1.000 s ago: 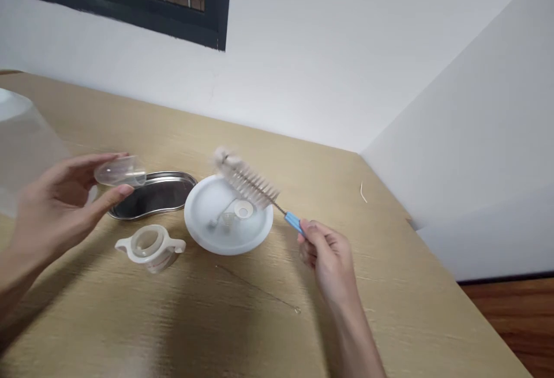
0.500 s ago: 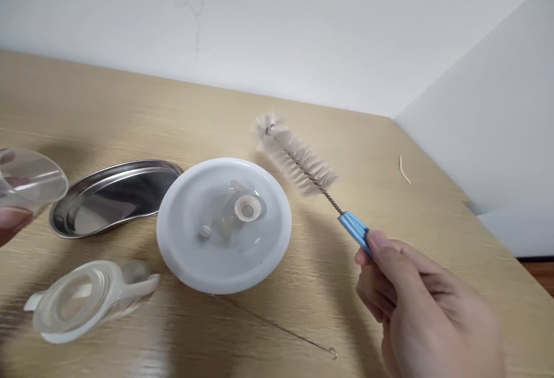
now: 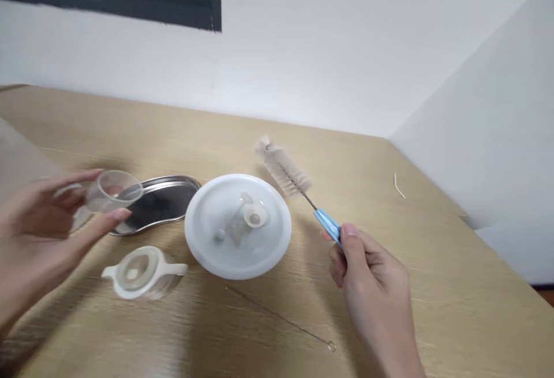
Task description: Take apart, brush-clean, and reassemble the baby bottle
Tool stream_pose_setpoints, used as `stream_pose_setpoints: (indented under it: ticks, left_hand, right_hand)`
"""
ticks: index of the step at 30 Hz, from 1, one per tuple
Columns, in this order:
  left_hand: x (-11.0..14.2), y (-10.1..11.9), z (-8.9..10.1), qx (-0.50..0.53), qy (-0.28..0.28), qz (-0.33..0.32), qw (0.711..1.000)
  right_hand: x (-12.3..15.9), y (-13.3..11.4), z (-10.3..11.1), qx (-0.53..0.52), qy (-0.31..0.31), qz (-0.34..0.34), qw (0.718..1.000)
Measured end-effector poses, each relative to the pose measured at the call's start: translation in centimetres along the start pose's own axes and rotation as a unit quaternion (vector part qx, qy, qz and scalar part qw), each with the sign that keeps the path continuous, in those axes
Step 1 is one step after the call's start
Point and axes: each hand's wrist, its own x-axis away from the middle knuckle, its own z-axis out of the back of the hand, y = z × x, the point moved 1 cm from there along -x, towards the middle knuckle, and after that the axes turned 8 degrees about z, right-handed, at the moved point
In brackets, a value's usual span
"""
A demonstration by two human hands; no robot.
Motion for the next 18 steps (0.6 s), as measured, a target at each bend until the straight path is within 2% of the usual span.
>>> stream_pose_setpoints:
  ticks: [4, 8, 13, 15, 18]
  left_hand:
    - [-0.2, 1.0, -0.5, 0.044, 0.005, -0.038, 0.998]
    - [-0.6, 0.6, -0.5, 0.091, -0.035, -0.031, 0.995]
    - [-0.1, 0.4, -0.3, 0.103, -0.069, -0.025, 0.992]
    - [0.0, 0.4, -0.2, 0.085, -0.075, -0.034, 0.993]
    - [0.1, 0.2, -0.2, 0.08, -0.074, -0.032, 0.994]
  right_hand:
    - [0.0, 0.0, -0.7, 0.023, -0.021, 0.066, 0.997]
    - [-0.2, 0.4, -1.5, -0.101, -0.019, 0.064, 0.993]
    - [-0.8, 0.5, -1.7, -0.291, -0.007, -0.018, 0.957]
    - [-1.0, 0.2, -1.6, -0.34, -0.011, -0.057, 0.939]
    - [-1.2, -0.2, -1.4, -0.38, -0.026, -0.079, 0.921]
